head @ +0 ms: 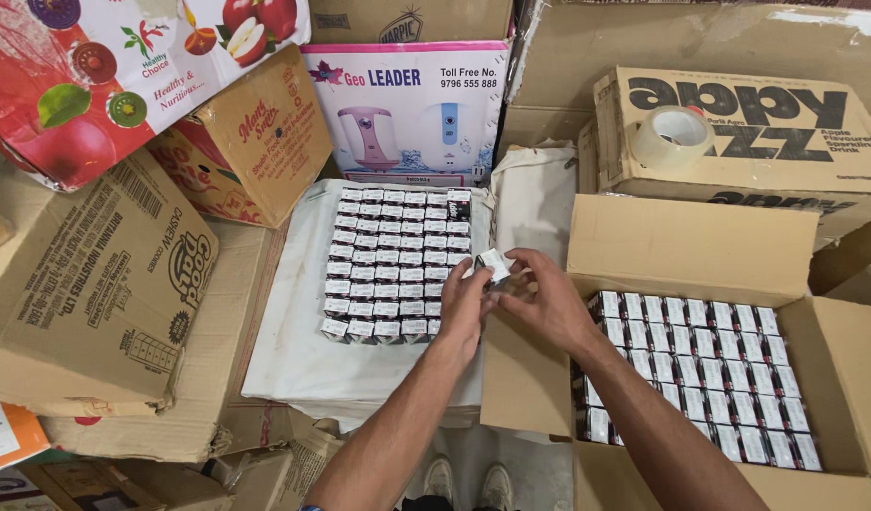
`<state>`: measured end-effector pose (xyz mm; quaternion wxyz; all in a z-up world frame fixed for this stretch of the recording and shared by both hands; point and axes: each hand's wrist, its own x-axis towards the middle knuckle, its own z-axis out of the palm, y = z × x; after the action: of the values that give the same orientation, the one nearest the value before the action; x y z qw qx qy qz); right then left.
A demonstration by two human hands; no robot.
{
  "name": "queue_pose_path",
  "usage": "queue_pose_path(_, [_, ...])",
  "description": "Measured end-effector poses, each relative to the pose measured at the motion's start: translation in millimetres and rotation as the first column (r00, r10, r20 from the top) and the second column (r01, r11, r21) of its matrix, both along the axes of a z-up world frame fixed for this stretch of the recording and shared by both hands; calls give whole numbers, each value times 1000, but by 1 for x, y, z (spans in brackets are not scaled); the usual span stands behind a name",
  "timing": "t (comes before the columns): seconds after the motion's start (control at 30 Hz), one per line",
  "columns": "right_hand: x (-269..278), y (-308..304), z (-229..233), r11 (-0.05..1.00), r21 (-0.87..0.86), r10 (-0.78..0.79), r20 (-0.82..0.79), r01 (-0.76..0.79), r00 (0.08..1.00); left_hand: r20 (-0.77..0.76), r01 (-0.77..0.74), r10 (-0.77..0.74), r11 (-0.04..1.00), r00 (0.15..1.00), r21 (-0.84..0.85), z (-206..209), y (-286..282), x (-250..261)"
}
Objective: The person transfers small white boxes from a cardboard carton to a white cloth surface, arranging them in neat rows. The person handles the boxes one at a time, placing them in an organized pattern.
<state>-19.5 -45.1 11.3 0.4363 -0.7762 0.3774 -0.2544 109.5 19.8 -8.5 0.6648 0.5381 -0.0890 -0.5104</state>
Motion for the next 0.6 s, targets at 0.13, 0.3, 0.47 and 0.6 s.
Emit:
queue_pose_path(0.13, [22,1,19,984,-18,174,-55,-176,983,147,104,-114,992,983,78,-28,-5,30])
queue_pose_path(0.3, [41,-26,-12,964,195,188,-34,-178,982,183,45,-44,999,982,0,-25,-2,46])
queue_pose_path(0.47, [60,-45,-23,968,243,72,-6,-69,997,183,3,-8,1000,983,27,-36,-21,71])
queue_pose_path(0.6, [80,-65,-40,982,191,-10,-34,16,999,145,27,-31,999,989,32,-62,-45,95])
